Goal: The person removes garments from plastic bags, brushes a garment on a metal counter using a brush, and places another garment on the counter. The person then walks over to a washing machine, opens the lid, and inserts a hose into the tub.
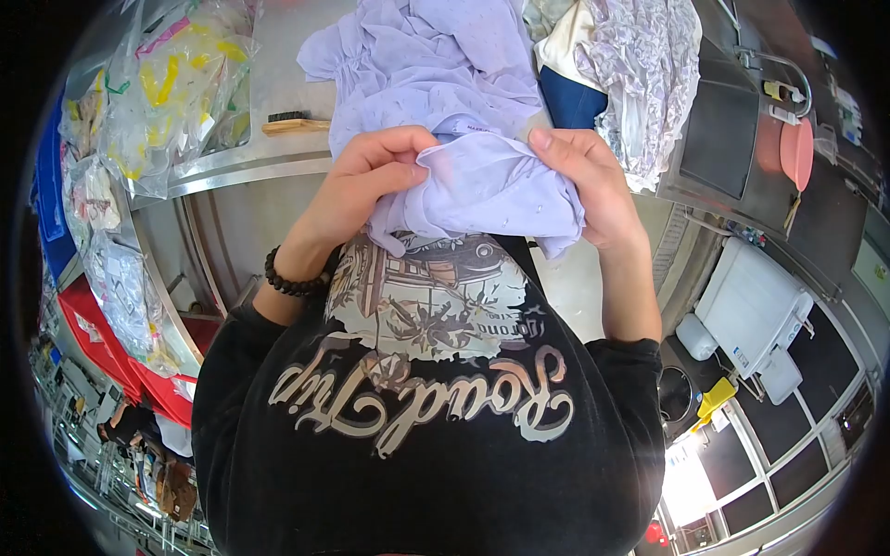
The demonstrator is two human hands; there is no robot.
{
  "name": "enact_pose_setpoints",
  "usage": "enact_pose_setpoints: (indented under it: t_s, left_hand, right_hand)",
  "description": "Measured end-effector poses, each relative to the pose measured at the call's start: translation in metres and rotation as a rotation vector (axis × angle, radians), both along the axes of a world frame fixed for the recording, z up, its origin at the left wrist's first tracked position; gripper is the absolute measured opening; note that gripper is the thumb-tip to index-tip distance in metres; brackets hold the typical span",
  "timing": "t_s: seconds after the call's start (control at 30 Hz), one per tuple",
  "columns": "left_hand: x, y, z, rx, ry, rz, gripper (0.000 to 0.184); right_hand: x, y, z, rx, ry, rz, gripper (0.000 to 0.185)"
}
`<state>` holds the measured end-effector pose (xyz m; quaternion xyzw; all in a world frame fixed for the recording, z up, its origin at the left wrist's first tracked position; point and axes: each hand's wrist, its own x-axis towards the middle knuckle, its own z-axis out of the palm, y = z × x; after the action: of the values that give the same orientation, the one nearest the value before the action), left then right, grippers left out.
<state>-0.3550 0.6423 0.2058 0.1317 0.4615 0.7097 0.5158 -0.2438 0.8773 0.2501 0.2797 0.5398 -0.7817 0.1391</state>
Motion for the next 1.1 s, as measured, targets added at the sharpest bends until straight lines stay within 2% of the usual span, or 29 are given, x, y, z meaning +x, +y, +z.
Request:
enact_pose_setpoints:
  t_s: [0.13,0.27,0.47,0.8,0.93,0.97,1.1]
  left_hand:
    - [-0.008,-0.003,0.003,-0.010,0.093,-0.030,0.020]
    - [-0.013,-0.005,0.003,-0.025,0.061,0.028,0.018]
    - [-0.014,-0.005,0.003,-0.042,0.070,0.021,0.017]
    - [-0.015,-0.004,0.000,-0.054,0.043,0.076,0.016]
    - [-0.033,-0.022,-0.005,0.184,0.256,-0.109,0.015]
    - [-0.034,-0.025,-0.002,0.178,0.257,-0.104,0.015]
    - [-0.031,-0.032,0.012,0.123,0.541,-0.169,0.021]
  right_hand:
    - [-0.001,0.004,0.006,0.034,0.012,0.026,0.030]
    - [-0.003,0.019,0.013,0.413,0.170,0.352,0.029]
    - [-0.006,0.017,0.020,0.455,0.133,0.342,0.030]
    - [-0.012,0.010,0.026,0.397,0.097,0.172,0.033]
    - [-0.005,0.041,0.028,0.430,0.512,0.562,0.026]
    - [-0.006,0.038,0.029,0.425,0.516,0.567,0.026]
    - [0.004,0.020,0.044,0.564,0.483,0.434,0.014]
